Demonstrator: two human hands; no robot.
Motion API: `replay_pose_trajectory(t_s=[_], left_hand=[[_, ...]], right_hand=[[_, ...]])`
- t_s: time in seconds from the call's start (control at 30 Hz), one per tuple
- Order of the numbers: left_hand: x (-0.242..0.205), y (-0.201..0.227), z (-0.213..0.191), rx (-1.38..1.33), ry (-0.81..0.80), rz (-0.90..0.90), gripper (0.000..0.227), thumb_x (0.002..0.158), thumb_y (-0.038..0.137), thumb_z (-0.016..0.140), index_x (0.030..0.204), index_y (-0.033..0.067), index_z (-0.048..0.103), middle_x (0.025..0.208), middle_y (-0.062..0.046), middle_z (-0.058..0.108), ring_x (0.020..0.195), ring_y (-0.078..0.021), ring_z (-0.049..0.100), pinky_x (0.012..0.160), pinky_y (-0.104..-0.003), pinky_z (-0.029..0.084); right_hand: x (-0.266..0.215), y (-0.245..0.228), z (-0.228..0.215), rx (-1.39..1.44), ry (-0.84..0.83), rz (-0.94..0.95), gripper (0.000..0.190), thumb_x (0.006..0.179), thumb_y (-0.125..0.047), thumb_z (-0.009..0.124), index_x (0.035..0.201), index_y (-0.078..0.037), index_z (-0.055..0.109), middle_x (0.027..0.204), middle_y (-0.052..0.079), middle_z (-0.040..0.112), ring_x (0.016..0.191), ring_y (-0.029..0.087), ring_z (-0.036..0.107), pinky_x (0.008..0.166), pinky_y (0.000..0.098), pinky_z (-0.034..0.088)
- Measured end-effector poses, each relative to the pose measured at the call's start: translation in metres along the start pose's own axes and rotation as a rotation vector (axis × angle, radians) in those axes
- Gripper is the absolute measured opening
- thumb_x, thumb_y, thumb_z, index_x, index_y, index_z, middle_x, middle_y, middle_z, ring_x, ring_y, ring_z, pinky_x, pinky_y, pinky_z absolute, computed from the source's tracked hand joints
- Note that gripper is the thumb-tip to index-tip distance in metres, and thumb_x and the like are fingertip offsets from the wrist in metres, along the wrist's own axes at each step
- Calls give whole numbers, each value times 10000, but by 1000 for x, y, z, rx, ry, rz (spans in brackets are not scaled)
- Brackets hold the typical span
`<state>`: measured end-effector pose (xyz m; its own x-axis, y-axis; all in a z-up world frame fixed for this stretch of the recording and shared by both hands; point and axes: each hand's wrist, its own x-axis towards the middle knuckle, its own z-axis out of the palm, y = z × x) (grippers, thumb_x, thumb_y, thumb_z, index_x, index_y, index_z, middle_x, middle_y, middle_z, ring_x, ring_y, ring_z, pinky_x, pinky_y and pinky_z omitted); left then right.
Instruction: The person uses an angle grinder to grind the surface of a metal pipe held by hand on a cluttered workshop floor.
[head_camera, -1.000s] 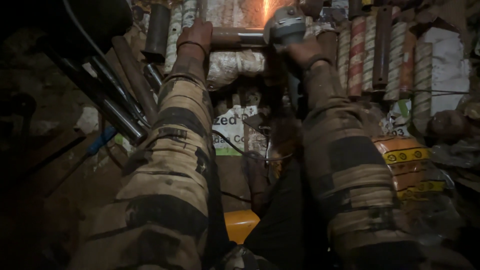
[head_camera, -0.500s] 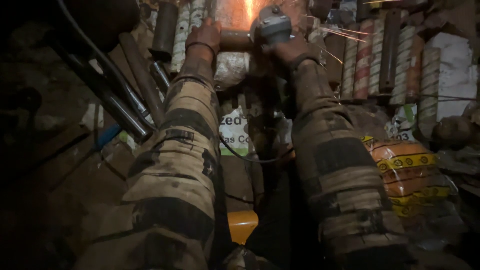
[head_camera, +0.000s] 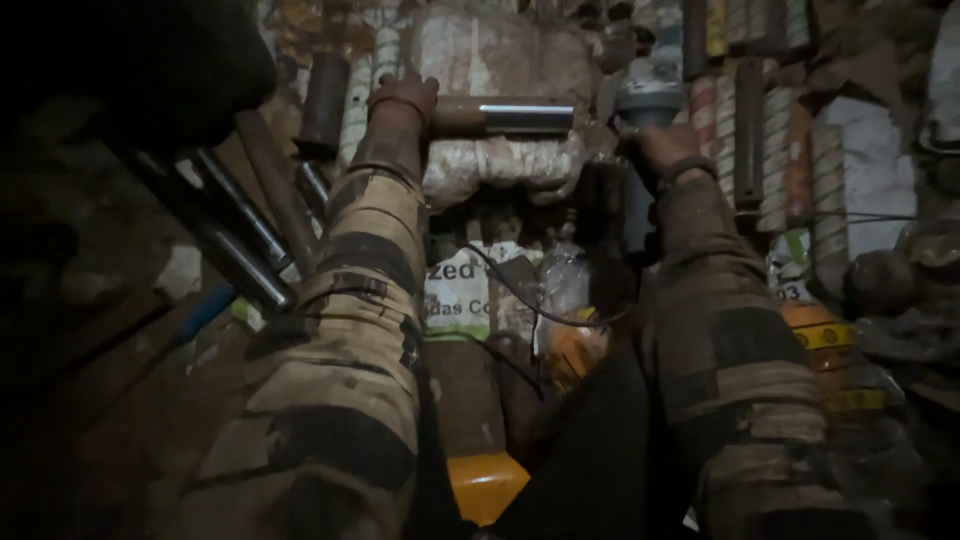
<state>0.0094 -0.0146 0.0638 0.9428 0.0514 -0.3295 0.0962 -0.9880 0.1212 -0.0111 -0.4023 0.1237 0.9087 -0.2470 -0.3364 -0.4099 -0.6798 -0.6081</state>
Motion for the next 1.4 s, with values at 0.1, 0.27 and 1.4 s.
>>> replay_pose_trajectory(t_s=[0.1,0.27,1.4], left_hand=[[2,5,-16,72,-146,128,634,831,194,816,1410,195,559,1434,-169,562,1314,-398,549,1040,-534,510],[-10,7,-25,214,-184,171,656,791,247,874,1376,94,619,1406,-202,621,1302,-381,598,1049,-501,533],[13,-17,0,-3,-146,213,743,796,273,909,1417,123,529,1351,-229,620,1264,-453,587,996,-602,541]], right_hand=[[15,11,9,-148,3,-74,584,767,-446,764,1070,53,724,1090,265,695,1017,397,661,851,473,499],[12,2,19,74,-121,56,563,749,-412,694,1047,64,732,1074,214,756,988,358,696,826,458,518],[-27,-26,14,-73,-96,-113,723,713,-312,727,1352,-36,533,1160,191,692,1030,318,685,852,425,528]])
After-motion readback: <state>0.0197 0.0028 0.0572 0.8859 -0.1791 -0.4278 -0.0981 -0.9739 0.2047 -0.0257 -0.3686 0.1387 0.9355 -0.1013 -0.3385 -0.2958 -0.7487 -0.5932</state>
